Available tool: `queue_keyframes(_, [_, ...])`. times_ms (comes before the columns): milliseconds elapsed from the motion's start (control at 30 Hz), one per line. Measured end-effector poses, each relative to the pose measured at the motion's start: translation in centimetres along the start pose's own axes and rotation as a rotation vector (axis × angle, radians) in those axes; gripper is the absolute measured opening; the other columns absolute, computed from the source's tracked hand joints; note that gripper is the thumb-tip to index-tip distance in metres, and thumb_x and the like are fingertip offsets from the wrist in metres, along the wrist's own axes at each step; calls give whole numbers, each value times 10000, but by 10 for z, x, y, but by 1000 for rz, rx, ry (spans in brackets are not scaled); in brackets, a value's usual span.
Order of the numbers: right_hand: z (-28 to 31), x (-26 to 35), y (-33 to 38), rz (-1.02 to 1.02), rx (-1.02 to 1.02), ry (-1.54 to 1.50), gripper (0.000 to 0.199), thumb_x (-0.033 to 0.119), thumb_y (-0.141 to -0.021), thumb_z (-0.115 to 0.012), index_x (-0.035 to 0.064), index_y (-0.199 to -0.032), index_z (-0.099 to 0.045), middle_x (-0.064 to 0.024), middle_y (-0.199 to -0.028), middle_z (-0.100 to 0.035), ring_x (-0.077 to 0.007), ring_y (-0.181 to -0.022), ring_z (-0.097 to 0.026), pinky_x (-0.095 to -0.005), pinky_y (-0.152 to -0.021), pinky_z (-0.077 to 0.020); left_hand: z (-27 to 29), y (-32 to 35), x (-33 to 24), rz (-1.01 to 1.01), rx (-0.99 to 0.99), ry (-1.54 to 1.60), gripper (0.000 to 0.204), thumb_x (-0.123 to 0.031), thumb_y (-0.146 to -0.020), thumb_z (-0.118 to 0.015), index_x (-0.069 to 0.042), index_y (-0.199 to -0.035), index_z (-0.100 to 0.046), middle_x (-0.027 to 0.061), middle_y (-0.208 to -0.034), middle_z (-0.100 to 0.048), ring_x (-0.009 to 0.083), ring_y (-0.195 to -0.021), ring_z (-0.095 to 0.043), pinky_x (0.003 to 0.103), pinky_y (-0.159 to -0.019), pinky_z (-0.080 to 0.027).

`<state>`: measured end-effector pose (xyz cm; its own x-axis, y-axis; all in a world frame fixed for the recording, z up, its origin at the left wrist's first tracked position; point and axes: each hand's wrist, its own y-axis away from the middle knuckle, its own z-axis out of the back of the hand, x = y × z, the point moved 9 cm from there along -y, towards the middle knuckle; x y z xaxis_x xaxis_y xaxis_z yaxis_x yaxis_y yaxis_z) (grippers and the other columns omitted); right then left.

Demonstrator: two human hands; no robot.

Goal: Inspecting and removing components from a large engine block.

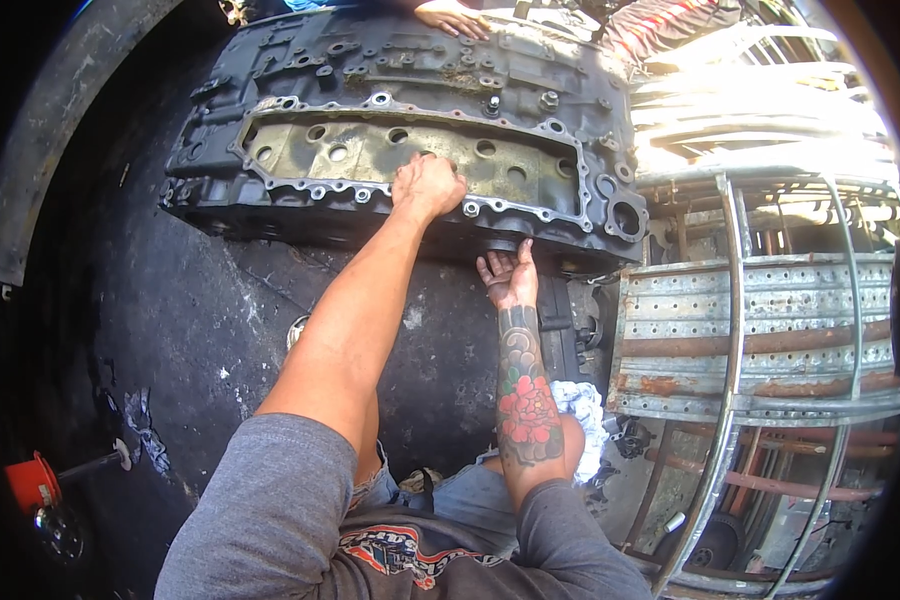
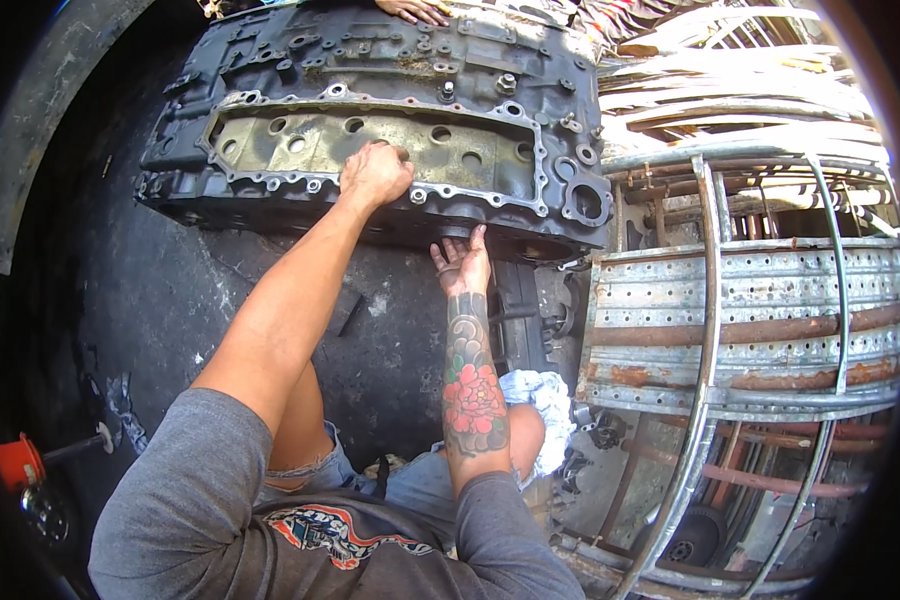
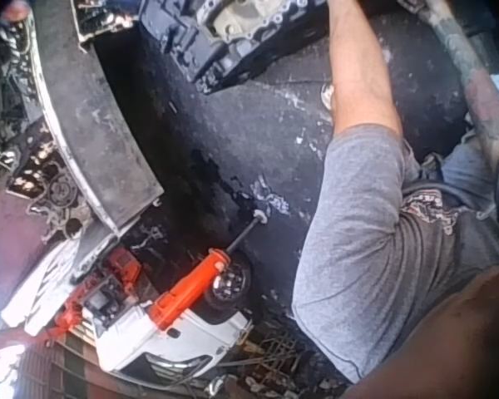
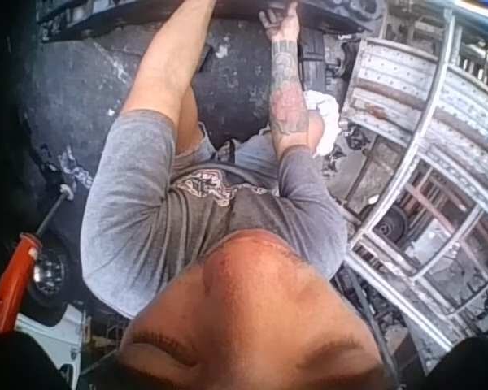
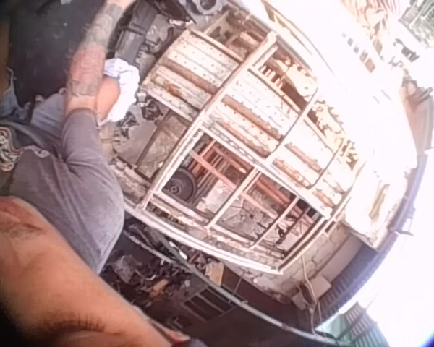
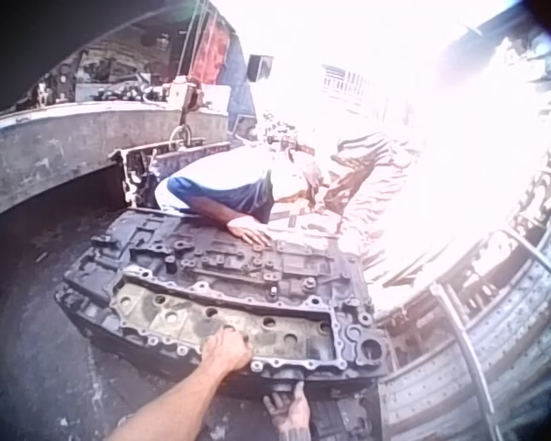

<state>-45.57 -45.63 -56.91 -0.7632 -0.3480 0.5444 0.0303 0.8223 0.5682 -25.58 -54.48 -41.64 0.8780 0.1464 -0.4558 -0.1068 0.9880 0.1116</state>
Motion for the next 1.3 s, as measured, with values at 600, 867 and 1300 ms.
queue_keyframes(600, [-1,0,1,-9,-6,-14,965,543,-909,-603,-6,-1522,-99,-193,-1595,-139,-325,-1474,-179,-536,-1125,-289,-4,-3,2,-8,21,26,350,-361,-858,-578,-137,-1080,-731,131,-1177,-668,297,-1198,-554,453,-1006,-439])
queue_keyframes(867, [-3,1,2,4,-2,2,952,544,-914,-595,1,-1523,-104,-188,-1602,-107,-322,-1474,-174,-536,-1122,-297,0,-1,1,-8,0,11,332,-318,-847,-566,-163,-1088,-732,138,-1182,-667,333,-1141,-607,444,-993,-476])
queue_keyframes(1300, [2,0,-1,17,-58,-22,722,528,-936,-575,62,-1438,-344,-191,-1539,-255,-344,-1449,-220,-553,-1074,-337,-3,-3,3,-18,-26,3,332,-312,-834,-566,-162,-1074,-738,138,-1171,-672,338,-1134,-608,450,-984,-479])
